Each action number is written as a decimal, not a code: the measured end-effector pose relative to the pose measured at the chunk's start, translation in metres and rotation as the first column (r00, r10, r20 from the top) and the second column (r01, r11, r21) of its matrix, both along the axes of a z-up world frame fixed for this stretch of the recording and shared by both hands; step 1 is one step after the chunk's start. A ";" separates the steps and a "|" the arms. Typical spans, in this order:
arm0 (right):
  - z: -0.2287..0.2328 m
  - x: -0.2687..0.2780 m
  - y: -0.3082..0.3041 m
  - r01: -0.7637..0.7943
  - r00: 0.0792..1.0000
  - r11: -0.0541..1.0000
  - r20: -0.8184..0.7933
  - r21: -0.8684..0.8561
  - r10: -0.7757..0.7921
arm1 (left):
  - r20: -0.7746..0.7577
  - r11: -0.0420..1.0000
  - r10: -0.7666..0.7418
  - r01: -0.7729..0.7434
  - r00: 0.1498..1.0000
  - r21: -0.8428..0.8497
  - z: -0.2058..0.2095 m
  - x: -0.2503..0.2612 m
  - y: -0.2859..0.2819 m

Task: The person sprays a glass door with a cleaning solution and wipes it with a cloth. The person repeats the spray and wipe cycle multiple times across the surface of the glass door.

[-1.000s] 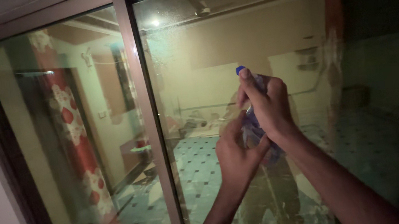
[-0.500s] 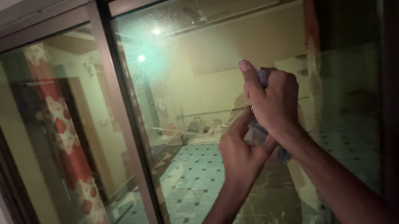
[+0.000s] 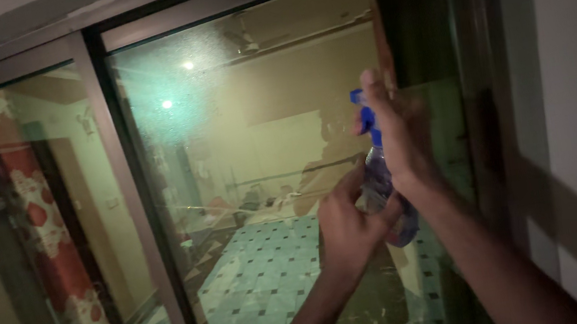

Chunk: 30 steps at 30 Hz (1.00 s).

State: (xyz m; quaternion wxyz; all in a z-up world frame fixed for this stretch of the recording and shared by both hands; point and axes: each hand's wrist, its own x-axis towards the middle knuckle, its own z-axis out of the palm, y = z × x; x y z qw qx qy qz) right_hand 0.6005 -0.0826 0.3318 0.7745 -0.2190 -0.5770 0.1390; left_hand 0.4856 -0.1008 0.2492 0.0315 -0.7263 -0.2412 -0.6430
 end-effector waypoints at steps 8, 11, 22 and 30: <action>0.000 0.033 -0.004 0.048 0.993 0.998 -0.105 -0.032 -0.051 | -0.028 0.997 -0.079 0.079 0.997 -0.007 0.007 0.034 -0.010; -0.002 0.048 -0.008 0.058 0.998 0.993 -0.030 0.102 -0.055 | -0.039 0.995 -0.091 0.088 0.995 -0.051 0.007 0.047 -0.012; -0.008 0.105 -0.016 0.162 0.983 0.986 -0.093 0.032 -0.159 | -0.101 0.937 -0.281 0.250 0.954 -0.243 0.008 0.091 -0.016; -0.046 0.130 -0.025 0.237 0.949 0.959 -0.172 -0.158 -0.263 | -0.194 0.934 -0.214 0.141 0.957 -0.329 -0.021 0.118 -0.018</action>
